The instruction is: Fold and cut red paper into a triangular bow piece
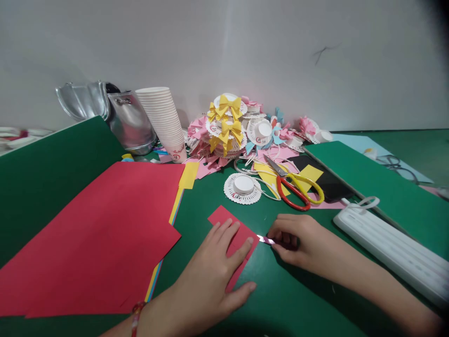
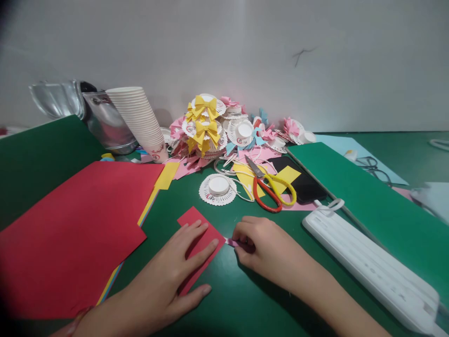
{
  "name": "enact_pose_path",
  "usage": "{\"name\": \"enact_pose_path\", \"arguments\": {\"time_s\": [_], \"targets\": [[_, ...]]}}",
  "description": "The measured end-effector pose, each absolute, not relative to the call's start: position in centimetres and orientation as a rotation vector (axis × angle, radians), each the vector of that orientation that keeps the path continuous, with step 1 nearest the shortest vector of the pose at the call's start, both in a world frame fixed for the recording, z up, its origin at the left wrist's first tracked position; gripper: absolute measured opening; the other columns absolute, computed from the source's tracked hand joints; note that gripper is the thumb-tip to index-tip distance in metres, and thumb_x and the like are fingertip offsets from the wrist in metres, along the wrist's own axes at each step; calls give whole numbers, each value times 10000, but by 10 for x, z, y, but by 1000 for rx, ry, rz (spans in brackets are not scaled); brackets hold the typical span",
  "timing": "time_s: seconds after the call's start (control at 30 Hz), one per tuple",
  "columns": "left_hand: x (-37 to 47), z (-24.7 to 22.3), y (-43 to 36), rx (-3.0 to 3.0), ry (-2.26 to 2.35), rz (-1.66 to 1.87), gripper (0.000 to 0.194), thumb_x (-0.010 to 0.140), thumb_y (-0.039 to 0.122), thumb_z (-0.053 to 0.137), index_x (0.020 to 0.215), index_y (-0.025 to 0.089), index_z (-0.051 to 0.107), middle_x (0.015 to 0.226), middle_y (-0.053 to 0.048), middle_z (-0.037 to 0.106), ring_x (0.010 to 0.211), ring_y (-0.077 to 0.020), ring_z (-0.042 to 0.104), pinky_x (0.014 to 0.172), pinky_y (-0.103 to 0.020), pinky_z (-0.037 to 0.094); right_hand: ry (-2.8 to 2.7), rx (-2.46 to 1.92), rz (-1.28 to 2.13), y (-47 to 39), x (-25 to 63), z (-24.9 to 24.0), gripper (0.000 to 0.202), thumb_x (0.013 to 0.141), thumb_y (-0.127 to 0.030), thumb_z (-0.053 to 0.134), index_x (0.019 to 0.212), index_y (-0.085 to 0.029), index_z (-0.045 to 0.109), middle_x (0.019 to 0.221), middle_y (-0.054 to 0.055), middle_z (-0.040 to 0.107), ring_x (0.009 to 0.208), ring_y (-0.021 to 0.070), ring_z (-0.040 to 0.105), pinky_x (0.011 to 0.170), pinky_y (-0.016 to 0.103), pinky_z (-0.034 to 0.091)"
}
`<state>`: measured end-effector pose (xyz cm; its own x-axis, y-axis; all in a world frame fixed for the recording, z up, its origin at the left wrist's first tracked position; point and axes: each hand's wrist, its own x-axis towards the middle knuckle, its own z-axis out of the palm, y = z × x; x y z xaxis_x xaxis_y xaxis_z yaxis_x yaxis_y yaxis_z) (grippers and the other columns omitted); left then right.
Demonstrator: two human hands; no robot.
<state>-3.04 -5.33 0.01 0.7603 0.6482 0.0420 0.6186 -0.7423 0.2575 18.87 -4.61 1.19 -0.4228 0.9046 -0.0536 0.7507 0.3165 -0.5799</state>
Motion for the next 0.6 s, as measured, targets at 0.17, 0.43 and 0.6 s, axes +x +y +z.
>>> {"name": "enact_pose_path", "arguments": {"time_s": [0.17,0.43,0.6], "targets": [[-30,0,-53,2703,989,194,550,777,342,564,1284,166,442,1328,-230,398,1219,-391,359,888,-584,392,-2340,-1518,768,-46,192,15,105,723,-111,510,725,-175,593,670,-1,539,561,101,487,502,205,378],[-23,-3,-56,2663,999,150,621,744,393,597,1293,154,432,1363,-241,350,1240,-417,310,909,-613,343,-2382,-1545,782,-44,198,17,134,682,-83,505,704,-184,589,667,-4,547,559,96,480,490,190,357],[-16,-2,-56,2676,986,57,640,766,438,550,1308,128,411,1348,-196,404,1245,-423,293,938,-619,312,-2350,-1564,772,-45,196,15,126,669,-80,496,683,-186,563,652,-14,537,552,91,479,489,187,350]]}}
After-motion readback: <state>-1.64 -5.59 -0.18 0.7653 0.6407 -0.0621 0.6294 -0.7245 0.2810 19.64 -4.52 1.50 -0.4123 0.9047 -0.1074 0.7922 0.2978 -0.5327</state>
